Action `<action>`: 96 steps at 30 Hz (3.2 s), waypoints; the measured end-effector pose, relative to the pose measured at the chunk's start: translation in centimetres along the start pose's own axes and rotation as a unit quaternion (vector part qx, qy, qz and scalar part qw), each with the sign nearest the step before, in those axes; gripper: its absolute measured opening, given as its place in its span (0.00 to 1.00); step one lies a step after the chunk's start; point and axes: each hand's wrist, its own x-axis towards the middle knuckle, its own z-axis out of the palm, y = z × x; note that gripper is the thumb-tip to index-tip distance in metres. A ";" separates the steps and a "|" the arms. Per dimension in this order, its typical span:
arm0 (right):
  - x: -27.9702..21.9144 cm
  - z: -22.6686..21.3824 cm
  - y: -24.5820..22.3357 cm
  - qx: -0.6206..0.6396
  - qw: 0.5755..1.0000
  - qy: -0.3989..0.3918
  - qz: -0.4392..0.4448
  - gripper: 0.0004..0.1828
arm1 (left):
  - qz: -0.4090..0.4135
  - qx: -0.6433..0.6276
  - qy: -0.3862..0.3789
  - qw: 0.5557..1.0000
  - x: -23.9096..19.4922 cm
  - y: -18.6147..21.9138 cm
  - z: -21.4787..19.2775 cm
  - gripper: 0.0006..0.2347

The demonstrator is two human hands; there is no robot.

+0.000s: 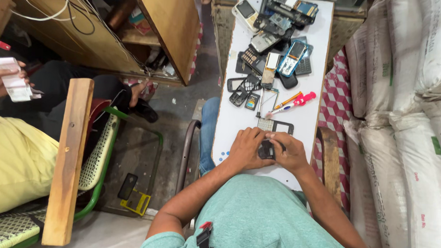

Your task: The person disassembles a mobile phone using a screwdriver and a prying tool. They remove the back cover, unscrew internal components, and detach the battery. The person then reassembles the phone by reconnecting the battery and securing the back cover.

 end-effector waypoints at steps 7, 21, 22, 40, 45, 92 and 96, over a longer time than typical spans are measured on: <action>0.9 -0.1 -1.1 -0.027 0.999 0.022 0.013 0.20 | 0.013 -0.010 0.030 0.999 -0.1 0.1 0.1 0.35; -0.7 0.4 0.1 -0.061 0.997 0.039 -0.006 0.29 | 0.030 -0.033 0.049 0.998 -0.6 -0.3 0.2 0.32; -0.7 0.4 0.1 -0.067 0.997 0.040 -0.016 0.30 | 0.029 -0.035 0.046 0.998 -0.6 -0.3 0.2 0.32; -2.7 0.3 1.9 0.038 0.992 0.112 0.051 0.25 | 0.046 -0.021 0.014 0.999 0.2 0.2 -0.2 0.30; -3.2 0.0 2.4 0.072 0.988 0.127 0.046 0.28 | 0.048 -0.046 0.032 0.997 0.3 0.2 0.1 0.29; -3.5 -2.0 4.2 0.175 0.953 0.174 0.176 0.27 | -0.055 -0.169 0.169 0.969 4.7 -3.5 0.9 0.11; -3.4 -2.0 4.4 0.185 0.951 0.175 0.178 0.27 | -0.024 -0.136 0.142 0.980 3.3 -3.1 0.2 0.10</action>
